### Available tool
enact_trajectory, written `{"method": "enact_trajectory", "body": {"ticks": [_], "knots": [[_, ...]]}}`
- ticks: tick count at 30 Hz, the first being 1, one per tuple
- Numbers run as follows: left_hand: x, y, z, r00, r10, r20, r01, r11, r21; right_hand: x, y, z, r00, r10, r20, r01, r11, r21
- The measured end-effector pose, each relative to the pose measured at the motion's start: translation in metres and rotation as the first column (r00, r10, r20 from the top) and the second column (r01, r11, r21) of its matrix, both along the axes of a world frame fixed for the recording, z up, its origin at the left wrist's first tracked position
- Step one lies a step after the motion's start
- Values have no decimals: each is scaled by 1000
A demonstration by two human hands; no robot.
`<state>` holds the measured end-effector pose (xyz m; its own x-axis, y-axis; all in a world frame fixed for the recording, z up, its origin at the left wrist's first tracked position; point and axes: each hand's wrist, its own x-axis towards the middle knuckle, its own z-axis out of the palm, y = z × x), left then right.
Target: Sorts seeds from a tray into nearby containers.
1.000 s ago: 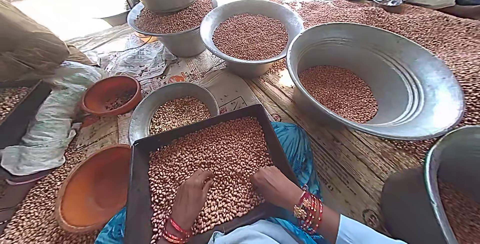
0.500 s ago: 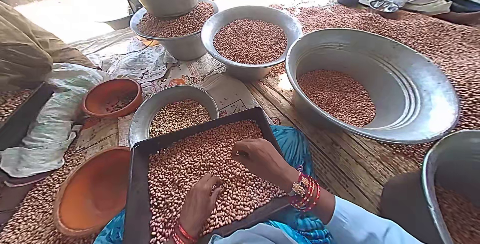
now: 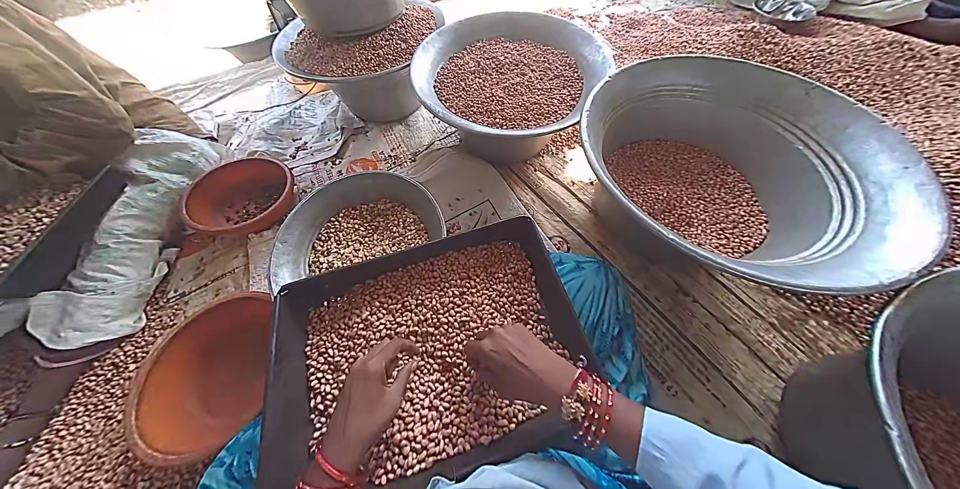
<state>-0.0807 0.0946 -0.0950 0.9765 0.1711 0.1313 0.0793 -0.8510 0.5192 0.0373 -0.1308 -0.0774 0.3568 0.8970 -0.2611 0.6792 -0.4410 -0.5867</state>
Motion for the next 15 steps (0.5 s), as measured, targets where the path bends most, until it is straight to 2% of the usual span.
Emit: {"method": "enact_trajectory", "body": {"ticks": [2, 4, 6, 8, 9, 11, 12, 13, 15], "knots": [[0, -9, -10, 1000, 4, 11, -6, 992, 126, 5, -5, 4, 989, -122, -80, 133, 981, 144], [1, -12, -18, 1000, 19, -3, -18, 985, 172, 9, -11, 5, 954, -239, -178, 280, 925, 257], [3, -10, -19, 1000, 14, 12, -16, 990, 139, 13, -18, 8, 930, -278, -241, 331, 917, 221], [4, -3, -12, 999, 50, 9, -50, 999, -16, 11, -23, 8, 948, -231, -220, 261, 958, 117], [4, 3, -8, 996, 87, -15, -89, 984, -157, 7, -24, 5, 964, -190, -187, 207, 975, 76], [2, 19, -5, 993, 114, -38, -118, 884, -452, -6, -24, 1, 984, -130, -124, 133, 991, 12], [-1, 25, -4, 995, 93, -36, -97, 834, -544, -12, -22, 0, 988, -115, -99, 112, 993, -39], [-4, 28, -3, 998, 44, -49, -64, 825, -562, -17, -20, 0, 991, -109, -78, 102, 991, -88], [-14, 21, 2, 990, -71, -124, 9, 898, -441, -23, -15, -3, 994, -107, -30, 102, 988, -119]]}}
